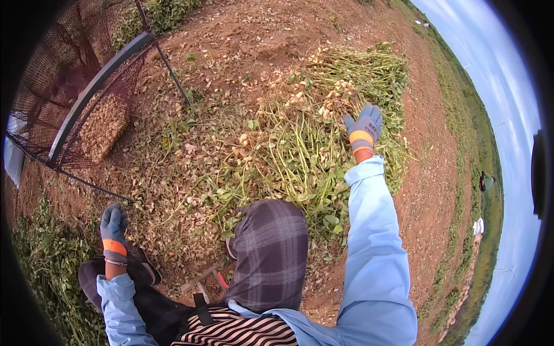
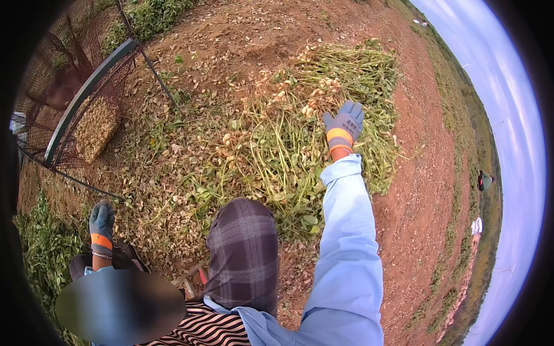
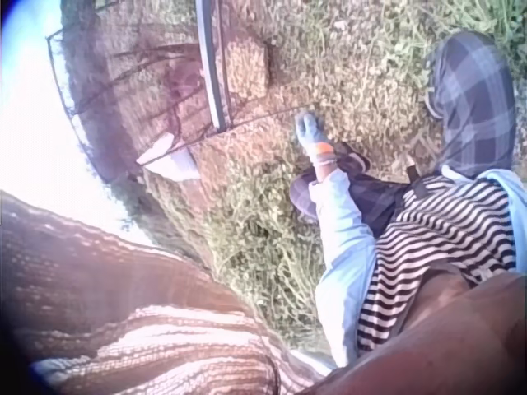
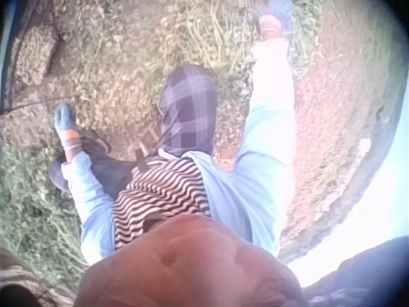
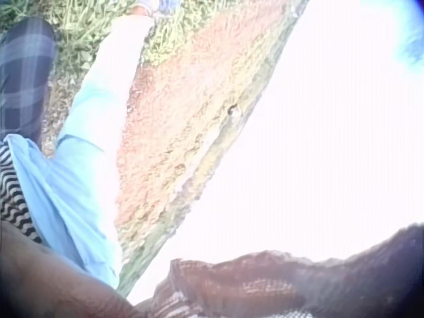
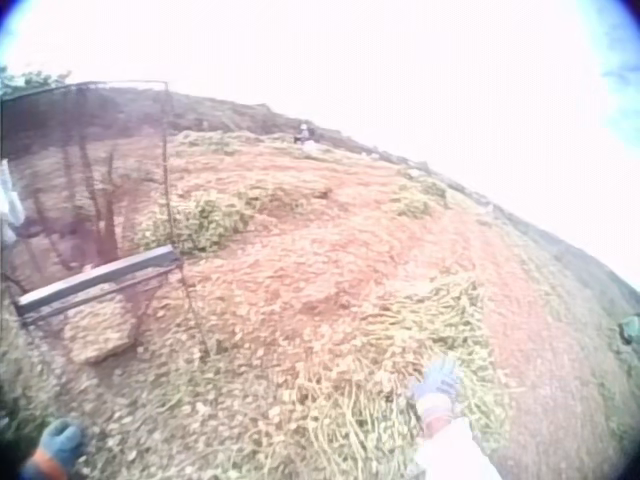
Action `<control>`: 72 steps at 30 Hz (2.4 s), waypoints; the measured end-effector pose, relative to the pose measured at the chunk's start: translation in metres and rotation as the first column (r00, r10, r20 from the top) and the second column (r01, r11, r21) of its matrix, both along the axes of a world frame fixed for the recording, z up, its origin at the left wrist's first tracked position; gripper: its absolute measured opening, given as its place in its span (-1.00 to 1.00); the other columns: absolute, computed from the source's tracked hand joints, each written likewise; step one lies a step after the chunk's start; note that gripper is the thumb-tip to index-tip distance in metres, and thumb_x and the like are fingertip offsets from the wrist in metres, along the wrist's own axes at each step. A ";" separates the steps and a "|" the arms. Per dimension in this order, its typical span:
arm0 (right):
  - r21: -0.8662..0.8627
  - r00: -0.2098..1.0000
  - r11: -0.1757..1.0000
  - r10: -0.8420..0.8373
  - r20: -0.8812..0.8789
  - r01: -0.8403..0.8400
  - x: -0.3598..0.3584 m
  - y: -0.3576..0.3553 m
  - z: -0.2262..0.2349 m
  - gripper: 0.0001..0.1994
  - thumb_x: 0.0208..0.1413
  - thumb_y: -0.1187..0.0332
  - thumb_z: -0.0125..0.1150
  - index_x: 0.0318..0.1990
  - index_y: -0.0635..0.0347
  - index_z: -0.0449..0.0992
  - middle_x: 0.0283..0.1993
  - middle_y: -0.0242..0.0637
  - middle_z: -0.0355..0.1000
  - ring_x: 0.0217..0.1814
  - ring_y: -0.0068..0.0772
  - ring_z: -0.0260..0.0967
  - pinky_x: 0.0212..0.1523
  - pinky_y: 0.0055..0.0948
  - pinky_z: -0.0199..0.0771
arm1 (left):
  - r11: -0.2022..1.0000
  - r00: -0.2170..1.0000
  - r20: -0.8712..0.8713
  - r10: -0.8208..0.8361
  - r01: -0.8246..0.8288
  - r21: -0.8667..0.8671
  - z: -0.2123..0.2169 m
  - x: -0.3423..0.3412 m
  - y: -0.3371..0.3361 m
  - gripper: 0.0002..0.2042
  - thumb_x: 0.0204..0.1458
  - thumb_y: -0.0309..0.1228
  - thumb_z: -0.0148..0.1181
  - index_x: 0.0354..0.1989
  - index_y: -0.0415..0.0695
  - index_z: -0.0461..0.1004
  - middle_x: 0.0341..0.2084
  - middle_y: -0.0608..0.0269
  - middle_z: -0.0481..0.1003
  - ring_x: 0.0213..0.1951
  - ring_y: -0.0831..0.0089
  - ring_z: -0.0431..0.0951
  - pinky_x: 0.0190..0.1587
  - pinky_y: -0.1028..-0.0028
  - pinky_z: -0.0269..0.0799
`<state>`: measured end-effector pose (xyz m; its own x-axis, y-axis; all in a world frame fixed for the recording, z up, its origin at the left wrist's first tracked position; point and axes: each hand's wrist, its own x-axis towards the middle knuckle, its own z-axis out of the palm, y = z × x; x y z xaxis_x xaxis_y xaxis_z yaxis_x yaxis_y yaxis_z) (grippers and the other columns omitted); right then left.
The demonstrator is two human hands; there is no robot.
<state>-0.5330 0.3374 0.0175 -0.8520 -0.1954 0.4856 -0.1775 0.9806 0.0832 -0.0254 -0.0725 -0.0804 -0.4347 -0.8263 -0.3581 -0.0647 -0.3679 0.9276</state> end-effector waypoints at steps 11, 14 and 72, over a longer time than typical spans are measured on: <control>0.085 0.749 0.929 -0.342 0.567 0.360 -0.040 0.071 -0.041 -0.36 -0.15 0.05 0.14 0.12 0.10 0.21 0.01 -0.09 0.32 -0.01 -0.10 0.32 -0.06 -0.25 0.31 | 1.000 0.999 0.047 0.023 -0.022 -0.012 -0.001 -0.003 0.004 -0.76 -0.01 -0.34 0.12 -0.18 -0.12 0.39 -0.38 0.37 0.44 -0.43 0.65 0.42 -0.44 0.69 0.36; 0.037 0.774 0.953 -0.268 0.574 0.302 -0.031 0.052 -0.011 -0.49 -0.10 0.07 0.05 0.03 0.05 0.33 -0.05 -0.11 0.37 -0.07 -0.12 0.35 -0.07 -0.30 0.31 | 1.000 0.999 0.020 0.025 -0.025 -0.004 -0.005 0.005 0.001 -0.76 -0.02 -0.33 0.13 -0.19 -0.12 0.39 -0.39 0.37 0.44 -0.44 0.66 0.42 -0.45 0.69 0.36; -0.412 0.382 0.267 0.896 -0.226 -0.871 0.392 -0.236 0.045 -0.23 -0.38 0.02 0.35 0.01 0.29 0.24 0.00 -0.03 0.17 0.01 0.07 0.12 -0.02 -0.06 0.14 | 0.995 0.733 -0.677 -0.067 0.103 0.013 0.083 -0.004 0.044 -0.53 -0.18 -0.34 0.14 -0.06 -0.26 0.24 -0.28 0.26 0.44 -0.27 0.46 0.45 -0.17 0.49 0.37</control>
<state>-0.1412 0.1009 0.0622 -0.3051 -0.6441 0.7014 -0.9476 0.1321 -0.2909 -0.0291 -0.0286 0.0027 -0.6442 -0.7646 0.0204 0.5387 -0.4347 0.7217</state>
